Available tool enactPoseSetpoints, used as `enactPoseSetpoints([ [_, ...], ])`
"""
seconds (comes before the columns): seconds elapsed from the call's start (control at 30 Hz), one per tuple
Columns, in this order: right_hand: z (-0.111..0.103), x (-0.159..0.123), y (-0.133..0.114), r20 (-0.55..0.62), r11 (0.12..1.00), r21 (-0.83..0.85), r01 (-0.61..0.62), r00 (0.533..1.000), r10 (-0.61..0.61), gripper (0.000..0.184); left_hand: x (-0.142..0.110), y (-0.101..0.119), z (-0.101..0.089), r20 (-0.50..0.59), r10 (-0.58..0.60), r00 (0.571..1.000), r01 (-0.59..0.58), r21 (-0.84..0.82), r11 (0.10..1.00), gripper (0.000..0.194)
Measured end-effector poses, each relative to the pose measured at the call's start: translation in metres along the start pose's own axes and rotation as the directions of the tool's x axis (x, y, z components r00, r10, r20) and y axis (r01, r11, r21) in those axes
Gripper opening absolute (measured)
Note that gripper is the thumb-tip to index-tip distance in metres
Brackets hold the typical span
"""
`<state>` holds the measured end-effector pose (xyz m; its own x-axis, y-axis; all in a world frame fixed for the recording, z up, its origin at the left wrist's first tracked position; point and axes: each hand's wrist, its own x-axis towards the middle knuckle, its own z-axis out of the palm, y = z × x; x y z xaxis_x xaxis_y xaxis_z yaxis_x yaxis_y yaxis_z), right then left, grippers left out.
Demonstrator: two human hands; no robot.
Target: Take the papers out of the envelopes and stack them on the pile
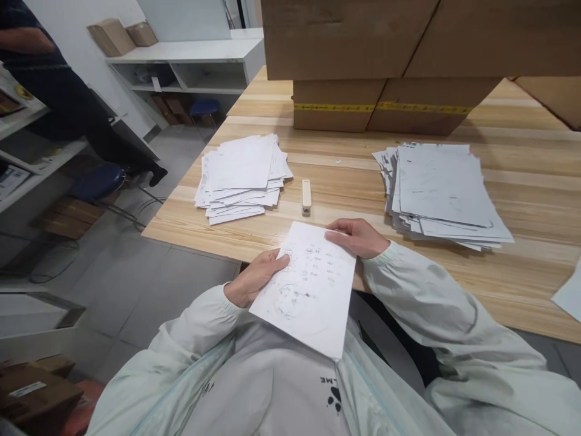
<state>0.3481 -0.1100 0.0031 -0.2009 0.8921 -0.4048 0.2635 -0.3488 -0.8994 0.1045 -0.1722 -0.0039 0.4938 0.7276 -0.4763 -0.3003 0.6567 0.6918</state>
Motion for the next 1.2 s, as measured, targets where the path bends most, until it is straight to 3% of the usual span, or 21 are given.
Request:
enactPoseSetpoints([
  [0.13, -0.032, 0.015, 0.000, -0.070, 0.969, -0.242, 0.055, 0.995, -0.074, 0.049, 0.014, 0.000, 0.017, -0.092, -0.036, 0.995, 0.035, -0.016, 0.999, 0.029],
  [0.23, -0.043, 0.029, -0.010, -0.073, 0.924, -0.363, 0.120, 0.985, -0.156, 0.045, 0.023, 0.010, 0.028, -0.117, -0.026, 0.993, 0.025, -0.012, 1.000, 0.020],
  [0.43, -0.047, 0.047, -0.018, -0.066, 0.867, -0.470, 0.165, 0.973, -0.221, 0.036, 0.038, 0.021, 0.035, -0.224, -0.076, 0.972, 0.086, 0.036, 0.996, 0.020],
  [0.67, -0.057, 0.056, -0.009, -0.046, 0.839, -0.508, 0.196, 0.966, -0.254, 0.037, 0.048, 0.018, 0.035, -0.231, -0.095, 0.968, 0.099, 0.006, 0.995, 0.013],
  [0.73, -0.063, 0.058, -0.011, -0.016, 0.784, -0.588, 0.196, 0.967, -0.254, 0.036, 0.052, 0.018, 0.036, -0.241, -0.119, 0.963, 0.118, -0.018, 0.993, 0.013],
  [0.83, -0.068, 0.063, -0.026, -0.020, 0.606, -0.767, 0.213, 0.935, -0.355, 0.029, 0.056, 0.021, 0.039, -0.244, -0.169, 0.955, 0.154, -0.077, 0.985, 0.012],
  [0.93, -0.058, 0.076, -0.050, -0.012, 0.443, -0.859, 0.258, 0.853, -0.521, 0.028, 0.057, 0.026, 0.042, -0.266, -0.202, 0.943, 0.178, -0.112, 0.978, 0.020],
  [1.03, -0.028, 0.101, -0.072, 0.031, 0.390, -0.857, 0.337, 0.788, -0.614, 0.036, 0.057, 0.030, 0.044, -0.308, -0.206, 0.929, 0.179, -0.114, 0.977, 0.029],
  [1.2, 0.025, 0.137, -0.079, 0.076, 0.373, -0.865, 0.335, 0.823, -0.563, 0.044, 0.058, 0.033, 0.044, -0.323, -0.227, 0.919, 0.198, -0.119, 0.973, 0.028],
])
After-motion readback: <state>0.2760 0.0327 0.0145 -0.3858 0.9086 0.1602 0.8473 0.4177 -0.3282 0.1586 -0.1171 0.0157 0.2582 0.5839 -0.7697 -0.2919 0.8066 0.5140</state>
